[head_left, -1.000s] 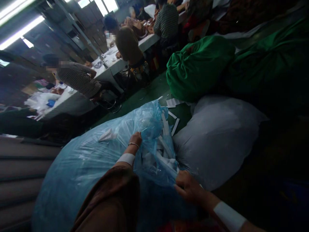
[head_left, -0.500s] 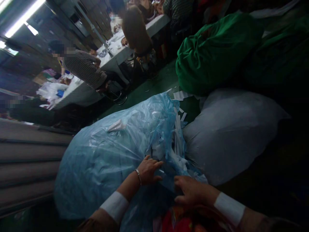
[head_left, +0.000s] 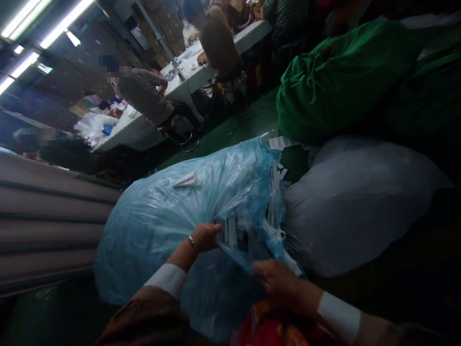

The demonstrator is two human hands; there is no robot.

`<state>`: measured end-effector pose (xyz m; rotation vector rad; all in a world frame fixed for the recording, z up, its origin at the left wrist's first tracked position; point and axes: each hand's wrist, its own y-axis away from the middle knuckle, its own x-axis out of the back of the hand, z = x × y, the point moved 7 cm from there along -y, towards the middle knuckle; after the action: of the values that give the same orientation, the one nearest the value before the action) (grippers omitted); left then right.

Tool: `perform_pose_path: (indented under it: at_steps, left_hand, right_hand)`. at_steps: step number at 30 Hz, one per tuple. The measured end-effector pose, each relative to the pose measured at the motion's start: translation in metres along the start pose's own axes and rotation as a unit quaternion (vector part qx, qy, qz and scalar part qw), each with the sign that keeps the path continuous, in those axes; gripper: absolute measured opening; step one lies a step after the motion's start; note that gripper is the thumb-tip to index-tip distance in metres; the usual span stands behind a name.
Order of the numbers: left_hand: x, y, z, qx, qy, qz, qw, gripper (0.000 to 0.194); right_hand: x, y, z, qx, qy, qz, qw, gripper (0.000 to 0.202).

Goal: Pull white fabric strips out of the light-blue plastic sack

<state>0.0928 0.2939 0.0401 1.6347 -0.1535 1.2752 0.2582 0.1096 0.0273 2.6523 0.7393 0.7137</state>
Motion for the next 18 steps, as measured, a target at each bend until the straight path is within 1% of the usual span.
perform_pose_path:
  at_steps: [3, 5, 7, 9, 11, 12, 13, 15, 16, 17, 18]
  left_hand:
    - [-0.011, 0.006, -0.053, 0.088, -0.006, -0.015, 0.996, 0.043]
    - [-0.017, 0.010, -0.079, 0.129, -0.009, -0.036, 0.991, 0.035]
    - [-0.022, 0.011, -0.094, 0.159, -0.009, -0.055, 0.986, 0.027]
    - [-0.025, 0.009, -0.100, 0.181, -0.002, -0.070, 0.981, 0.021]
    - [-0.026, 0.006, -0.097, 0.195, 0.015, -0.078, 0.978, 0.017]
    - [-0.026, 0.004, -0.092, 0.197, 0.028, -0.080, 0.977, 0.017]
    - [-0.025, 0.001, -0.085, 0.195, 0.044, -0.081, 0.977, 0.020]
    - [-0.025, -0.006, -0.062, 0.168, 0.089, -0.081, 0.978, 0.037]
    - [-0.025, -0.010, -0.047, 0.146, 0.117, -0.076, 0.979, 0.044]
    - [-0.024, -0.016, -0.031, 0.121, 0.145, -0.064, 0.980, 0.048]
    - [-0.023, -0.024, -0.015, 0.099, 0.171, -0.045, 0.979, 0.047]
  right_hand:
    - [-0.021, 0.065, 0.048, 0.032, 0.028, -0.029, 0.999, 0.029]
    - [-0.036, 0.099, 0.084, 0.031, 0.040, -0.026, 0.998, 0.034]
    - [-0.054, 0.120, 0.116, 0.014, 0.045, -0.017, 0.999, 0.036]
    - [-0.073, 0.131, 0.144, -0.007, 0.041, -0.004, 0.999, 0.035]
    - [-0.092, 0.137, 0.169, -0.026, 0.040, 0.018, 0.999, 0.026]
    - [-0.100, 0.140, 0.179, -0.037, 0.045, 0.032, 0.998, 0.021]
    - [-0.106, 0.142, 0.189, -0.048, 0.050, 0.044, 0.997, 0.021]
    - [-0.115, 0.144, 0.203, -0.063, 0.046, 0.048, 0.996, 0.036]
    - [-0.116, 0.142, 0.207, -0.067, 0.035, 0.040, 0.996, 0.042]
    - [-0.112, 0.136, 0.208, -0.065, 0.016, 0.030, 0.997, 0.047]
    - [-0.103, 0.127, 0.207, -0.055, -0.010, 0.024, 0.998, 0.048]
